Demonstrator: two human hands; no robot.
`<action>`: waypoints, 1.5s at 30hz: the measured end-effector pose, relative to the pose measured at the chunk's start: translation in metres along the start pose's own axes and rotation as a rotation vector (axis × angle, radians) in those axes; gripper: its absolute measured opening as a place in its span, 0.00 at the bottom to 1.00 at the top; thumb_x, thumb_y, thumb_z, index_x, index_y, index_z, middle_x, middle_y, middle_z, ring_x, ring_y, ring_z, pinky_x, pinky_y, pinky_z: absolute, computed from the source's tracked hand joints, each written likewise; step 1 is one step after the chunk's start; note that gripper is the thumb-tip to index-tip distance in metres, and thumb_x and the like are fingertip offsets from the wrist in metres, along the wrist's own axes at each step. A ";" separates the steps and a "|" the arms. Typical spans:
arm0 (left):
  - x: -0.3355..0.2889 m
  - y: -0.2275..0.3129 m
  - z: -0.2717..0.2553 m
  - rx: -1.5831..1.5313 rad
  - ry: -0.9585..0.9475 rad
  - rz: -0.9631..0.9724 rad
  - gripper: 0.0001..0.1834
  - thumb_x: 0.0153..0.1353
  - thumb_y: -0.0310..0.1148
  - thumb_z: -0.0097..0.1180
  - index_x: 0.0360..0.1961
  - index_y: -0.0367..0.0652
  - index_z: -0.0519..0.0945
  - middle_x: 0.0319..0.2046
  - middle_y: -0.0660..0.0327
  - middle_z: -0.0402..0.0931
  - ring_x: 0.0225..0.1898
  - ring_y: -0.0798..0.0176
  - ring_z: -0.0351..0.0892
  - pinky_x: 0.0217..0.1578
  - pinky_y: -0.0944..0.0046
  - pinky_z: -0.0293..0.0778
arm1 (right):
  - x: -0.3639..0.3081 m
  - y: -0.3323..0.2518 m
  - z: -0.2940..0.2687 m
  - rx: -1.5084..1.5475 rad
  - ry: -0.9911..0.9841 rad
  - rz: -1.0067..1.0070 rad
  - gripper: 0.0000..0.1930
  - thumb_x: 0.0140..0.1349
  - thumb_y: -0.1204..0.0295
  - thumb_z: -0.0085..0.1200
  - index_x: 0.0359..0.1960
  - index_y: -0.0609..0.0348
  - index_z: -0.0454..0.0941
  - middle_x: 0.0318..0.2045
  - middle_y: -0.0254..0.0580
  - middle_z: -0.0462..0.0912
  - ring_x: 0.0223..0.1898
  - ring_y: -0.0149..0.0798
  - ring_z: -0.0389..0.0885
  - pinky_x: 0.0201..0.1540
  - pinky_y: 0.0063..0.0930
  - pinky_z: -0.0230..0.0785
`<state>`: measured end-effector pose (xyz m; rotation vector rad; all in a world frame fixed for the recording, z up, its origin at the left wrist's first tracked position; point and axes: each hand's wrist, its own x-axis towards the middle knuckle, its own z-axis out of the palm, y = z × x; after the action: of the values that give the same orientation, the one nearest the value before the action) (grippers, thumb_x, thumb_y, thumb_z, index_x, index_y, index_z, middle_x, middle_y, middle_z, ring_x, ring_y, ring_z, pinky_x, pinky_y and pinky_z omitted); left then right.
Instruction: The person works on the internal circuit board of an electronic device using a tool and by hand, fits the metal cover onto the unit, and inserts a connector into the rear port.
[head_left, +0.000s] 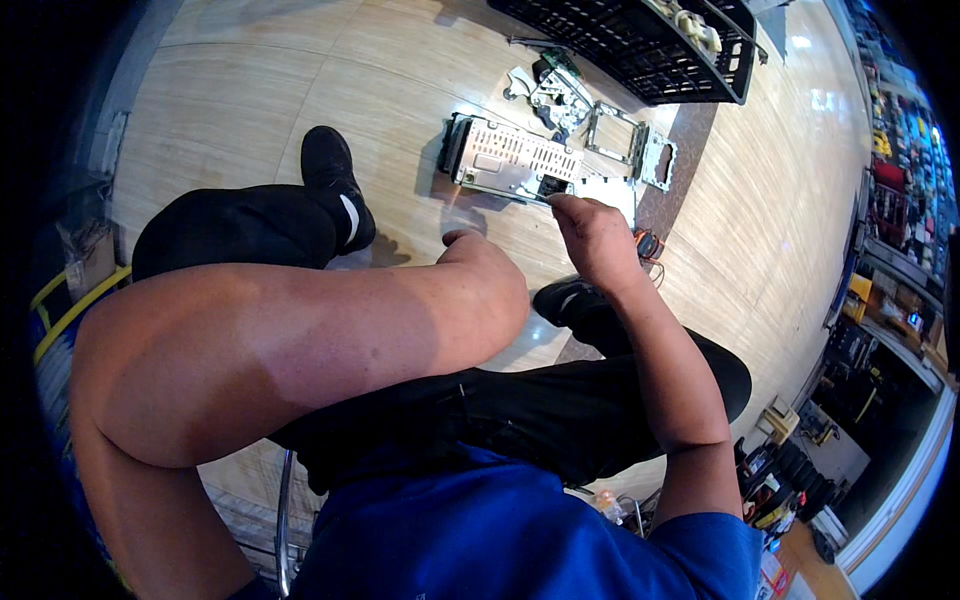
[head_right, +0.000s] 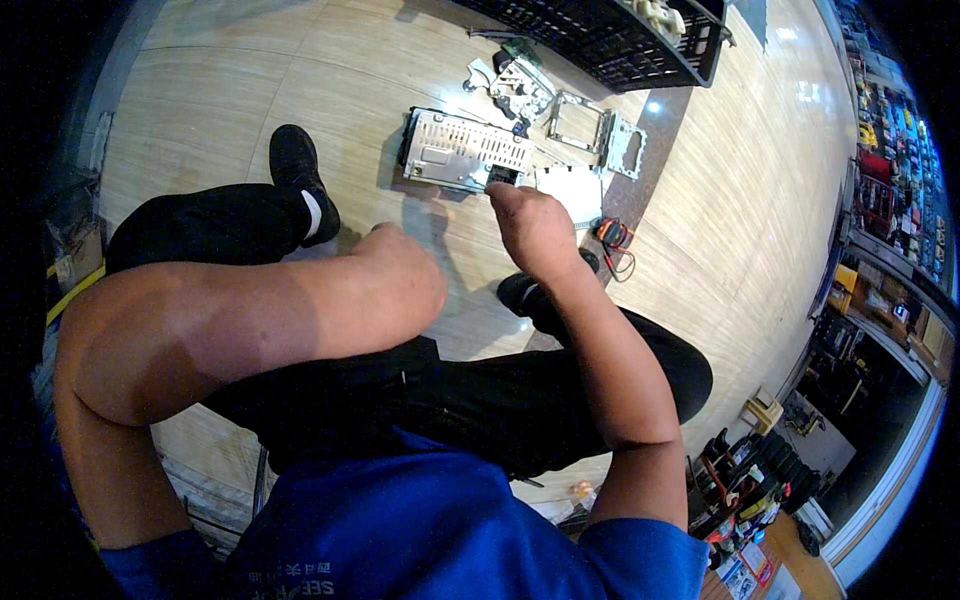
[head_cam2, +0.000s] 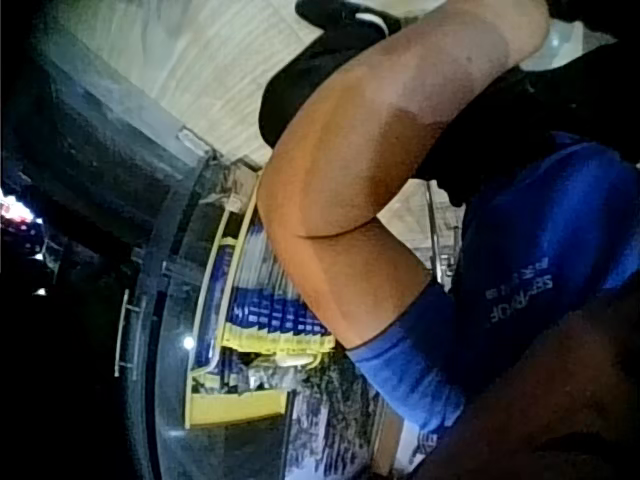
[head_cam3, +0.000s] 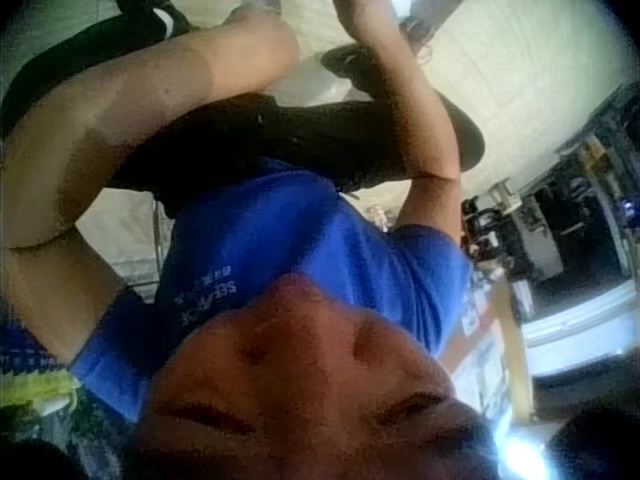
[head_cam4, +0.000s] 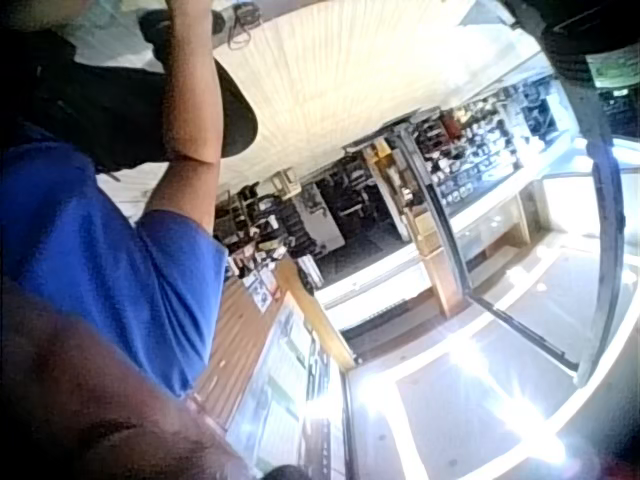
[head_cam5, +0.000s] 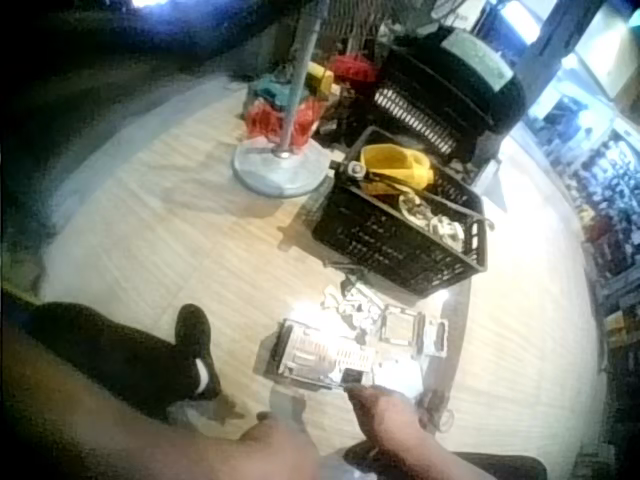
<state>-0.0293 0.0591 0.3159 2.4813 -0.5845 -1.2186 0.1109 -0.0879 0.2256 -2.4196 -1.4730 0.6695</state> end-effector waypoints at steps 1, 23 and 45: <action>0.000 0.000 0.000 0.000 0.005 -0.005 0.11 0.56 0.29 0.55 0.37 0.43 0.86 0.37 0.57 0.85 0.40 0.56 0.85 0.31 0.53 0.78 | 0.000 -0.001 -0.001 0.060 -0.006 -0.002 0.11 0.63 0.71 0.54 0.45 0.61 0.79 0.30 0.58 0.82 0.33 0.57 0.81 0.36 0.45 0.73; 0.003 0.000 -0.001 0.002 -0.039 -0.013 0.11 0.58 0.30 0.55 0.39 0.44 0.86 0.39 0.57 0.84 0.42 0.56 0.84 0.34 0.53 0.78 | 0.001 0.002 0.001 0.108 0.052 -0.023 0.11 0.63 0.67 0.53 0.43 0.58 0.79 0.31 0.55 0.82 0.33 0.57 0.81 0.37 0.48 0.73; 0.007 0.002 0.000 -0.017 -0.067 -0.031 0.11 0.58 0.29 0.54 0.39 0.43 0.86 0.40 0.57 0.84 0.43 0.56 0.84 0.36 0.53 0.78 | 0.002 -0.002 -0.004 -0.133 -0.069 0.032 0.12 0.64 0.69 0.50 0.46 0.58 0.78 0.31 0.54 0.80 0.33 0.56 0.80 0.36 0.47 0.73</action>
<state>-0.0260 0.0542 0.3120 2.4521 -0.5515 -1.3177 0.1122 -0.0844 0.2298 -2.5474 -1.5552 0.6896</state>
